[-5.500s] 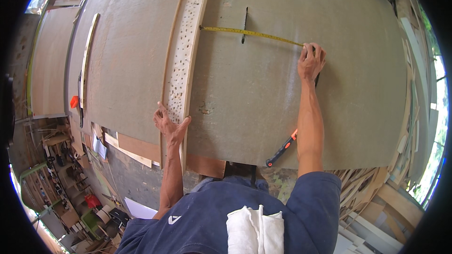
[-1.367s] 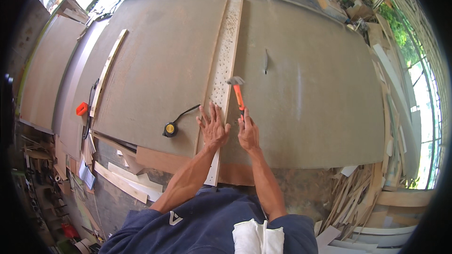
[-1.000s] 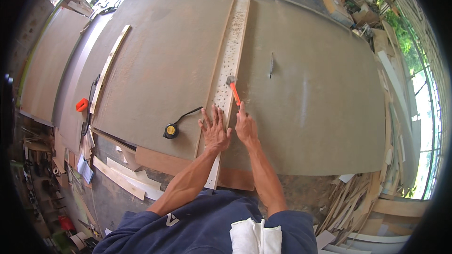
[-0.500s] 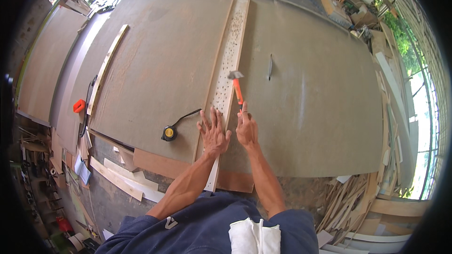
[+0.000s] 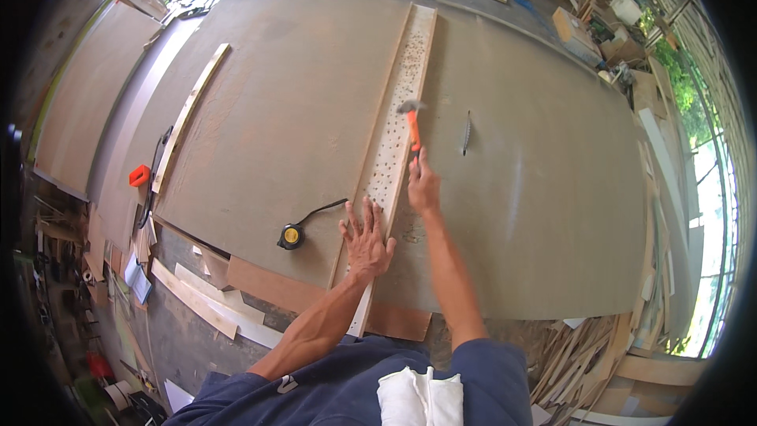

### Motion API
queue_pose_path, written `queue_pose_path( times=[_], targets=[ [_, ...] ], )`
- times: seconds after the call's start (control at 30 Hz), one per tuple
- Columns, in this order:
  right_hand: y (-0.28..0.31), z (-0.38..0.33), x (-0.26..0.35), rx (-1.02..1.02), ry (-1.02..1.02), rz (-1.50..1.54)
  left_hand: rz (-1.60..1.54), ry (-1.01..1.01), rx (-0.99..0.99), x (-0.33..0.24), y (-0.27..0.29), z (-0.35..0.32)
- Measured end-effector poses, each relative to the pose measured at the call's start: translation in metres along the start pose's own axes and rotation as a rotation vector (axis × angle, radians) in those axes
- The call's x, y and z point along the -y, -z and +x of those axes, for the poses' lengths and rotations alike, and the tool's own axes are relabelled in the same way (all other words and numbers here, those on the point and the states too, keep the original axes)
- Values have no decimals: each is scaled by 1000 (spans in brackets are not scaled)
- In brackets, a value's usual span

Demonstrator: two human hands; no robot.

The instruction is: The person measures various wooden boards and panels using a tape measure in a workshop. They then use a hammer to drive nails into a wooden frame and assemble the pieces on a workbench.

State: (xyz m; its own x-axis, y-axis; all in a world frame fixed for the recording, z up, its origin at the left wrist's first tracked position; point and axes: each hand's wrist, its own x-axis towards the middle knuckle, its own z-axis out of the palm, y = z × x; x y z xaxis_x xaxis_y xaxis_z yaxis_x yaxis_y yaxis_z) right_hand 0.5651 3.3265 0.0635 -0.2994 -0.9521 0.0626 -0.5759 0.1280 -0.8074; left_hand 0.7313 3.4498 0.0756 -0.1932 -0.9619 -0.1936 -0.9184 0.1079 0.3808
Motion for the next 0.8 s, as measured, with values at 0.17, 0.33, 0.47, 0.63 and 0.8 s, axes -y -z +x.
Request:
queue_pose_path(
  times=[0.17,0.33,0.47,0.63,0.8],
  targets=[
    [-21,107,-47,-256,88,-38,-4,-26,10,-5,1,2],
    [-20,153,-1,-140,102,-209,-11,-10,-26,0,4,0],
    [-25,163,60,-227,94,-102,-7,-5,12,1,5,2],
    [-71,182,47,-579,322,-96,-18,-10,26,-1,10,3],
    [-51,220,17,-40,71,-387,-32,-38,43,-3,7,3]
  ],
)
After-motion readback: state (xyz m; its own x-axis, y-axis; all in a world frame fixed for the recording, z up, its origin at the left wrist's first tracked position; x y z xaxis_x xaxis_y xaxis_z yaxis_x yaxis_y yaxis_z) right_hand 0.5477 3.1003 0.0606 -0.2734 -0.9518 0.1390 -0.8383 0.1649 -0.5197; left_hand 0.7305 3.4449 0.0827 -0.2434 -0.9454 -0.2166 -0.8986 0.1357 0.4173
